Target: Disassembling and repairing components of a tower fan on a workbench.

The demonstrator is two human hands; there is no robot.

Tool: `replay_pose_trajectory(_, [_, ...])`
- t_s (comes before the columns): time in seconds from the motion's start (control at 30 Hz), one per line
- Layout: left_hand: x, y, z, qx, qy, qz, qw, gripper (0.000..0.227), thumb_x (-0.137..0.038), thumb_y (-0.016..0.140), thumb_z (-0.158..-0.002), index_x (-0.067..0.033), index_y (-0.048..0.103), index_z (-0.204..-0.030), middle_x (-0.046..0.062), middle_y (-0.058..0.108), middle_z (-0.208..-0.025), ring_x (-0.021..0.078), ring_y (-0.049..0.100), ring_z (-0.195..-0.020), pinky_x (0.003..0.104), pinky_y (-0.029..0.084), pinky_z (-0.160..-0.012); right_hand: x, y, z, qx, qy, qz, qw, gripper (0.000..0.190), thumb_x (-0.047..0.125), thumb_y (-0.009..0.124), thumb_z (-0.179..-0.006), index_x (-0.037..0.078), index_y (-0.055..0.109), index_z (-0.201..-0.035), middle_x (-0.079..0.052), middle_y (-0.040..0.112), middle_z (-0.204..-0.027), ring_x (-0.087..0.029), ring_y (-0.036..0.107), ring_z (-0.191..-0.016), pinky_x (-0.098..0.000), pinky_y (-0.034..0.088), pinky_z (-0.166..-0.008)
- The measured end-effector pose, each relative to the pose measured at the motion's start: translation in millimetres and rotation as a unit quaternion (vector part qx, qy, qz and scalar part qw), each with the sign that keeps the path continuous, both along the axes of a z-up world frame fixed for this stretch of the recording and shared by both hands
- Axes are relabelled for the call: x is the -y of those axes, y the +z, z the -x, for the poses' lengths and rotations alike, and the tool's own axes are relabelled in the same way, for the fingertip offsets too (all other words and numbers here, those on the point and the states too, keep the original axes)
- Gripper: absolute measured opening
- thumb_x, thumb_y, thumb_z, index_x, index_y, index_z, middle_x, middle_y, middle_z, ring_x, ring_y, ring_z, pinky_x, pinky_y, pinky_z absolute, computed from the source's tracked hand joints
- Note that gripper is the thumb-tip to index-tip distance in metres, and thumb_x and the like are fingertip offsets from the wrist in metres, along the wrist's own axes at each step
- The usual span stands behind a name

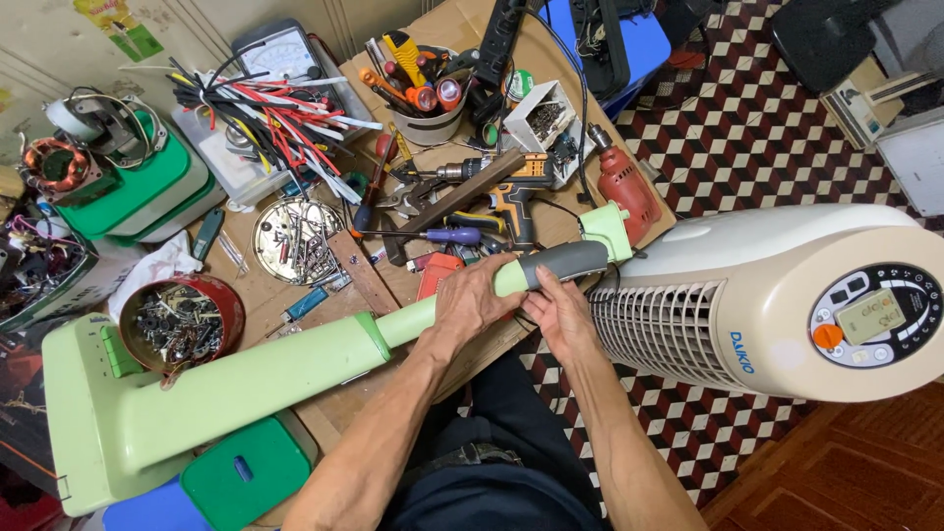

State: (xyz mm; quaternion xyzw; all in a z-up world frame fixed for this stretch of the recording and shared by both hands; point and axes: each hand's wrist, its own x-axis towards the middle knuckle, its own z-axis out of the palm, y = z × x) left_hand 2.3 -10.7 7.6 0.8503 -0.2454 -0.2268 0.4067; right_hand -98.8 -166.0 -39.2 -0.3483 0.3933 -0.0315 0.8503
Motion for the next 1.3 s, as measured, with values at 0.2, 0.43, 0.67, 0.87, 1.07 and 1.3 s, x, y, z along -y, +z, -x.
replay_pose_trajectory(0.2, [3,4,4,0.014,0.023,0.003,1.0,0.055,-0.038,0.083,-0.074,-0.0135,0.07,-0.121,0.012,0.078,-0.103,0.0321,0.075,-0.086,0.044,0.059,-0.074,-5,7,-2,-0.012,-0.019,0.005,1.0,0.046,0.024,0.075,-0.088,0.008,0.057,-0.127,-0.007,0.066,-0.118,-0.02,0.064,-0.107,-0.0378,0.053,-0.095])
replay_pose_trajectory(0.43, [3,8,8,0.061,0.038,-0.008,0.997,0.046,-0.041,0.081,-0.078,-0.0095,0.07,-0.11,0.015,0.077,-0.085,0.0311,0.075,-0.075,0.044,0.059,-0.068,-7,11,0,0.005,-0.022,-0.001,1.0,0.045,0.024,0.075,-0.09,0.005,0.056,-0.127,-0.008,0.065,-0.119,-0.022,0.063,-0.112,-0.039,0.053,-0.099])
replay_pose_trajectory(0.67, [3,-1,13,0.121,0.047,0.017,0.991,0.042,-0.039,0.081,-0.076,-0.0081,0.072,-0.103,0.014,0.076,-0.084,0.0305,0.074,-0.071,0.043,0.059,-0.067,-10,19,-1,0.003,-0.022,0.007,1.0,0.045,0.024,0.074,-0.089,0.005,0.056,-0.126,-0.011,0.066,-0.121,-0.024,0.063,-0.114,-0.0402,0.053,-0.101])
replay_pose_trajectory(0.87, [2,5,15,0.14,0.052,0.019,0.989,0.043,-0.041,0.083,-0.076,-0.0084,0.072,-0.1,0.013,0.076,-0.083,0.031,0.074,-0.072,0.044,0.059,-0.067,-9,13,2,0.008,-0.021,0.004,1.0,0.049,0.024,0.075,-0.089,0.003,0.055,-0.129,-0.013,0.065,-0.123,-0.025,0.064,-0.115,-0.041,0.054,-0.102])
replay_pose_trajectory(1.07, [2,3,14,0.129,0.047,0.018,0.99,0.047,-0.043,0.083,-0.075,-0.0087,0.072,-0.105,0.014,0.075,-0.08,0.0296,0.074,-0.071,0.043,0.059,-0.066,-8,16,1,0.002,-0.014,0.007,1.0,0.049,0.024,0.075,-0.089,0.004,0.055,-0.129,-0.012,0.065,-0.124,-0.025,0.065,-0.116,-0.0413,0.055,-0.101])
replay_pose_trajectory(1.3, [3,7,15,0.118,0.043,0.001,0.992,0.051,-0.045,0.083,-0.075,-0.0096,0.071,-0.109,0.016,0.075,-0.077,0.0292,0.075,-0.07,0.042,0.059,-0.066,-6,13,3,0.001,-0.004,0.004,1.0,0.051,0.023,0.075,-0.088,0.007,0.056,-0.133,-0.01,0.066,-0.125,-0.024,0.066,-0.115,-0.0413,0.055,-0.1])
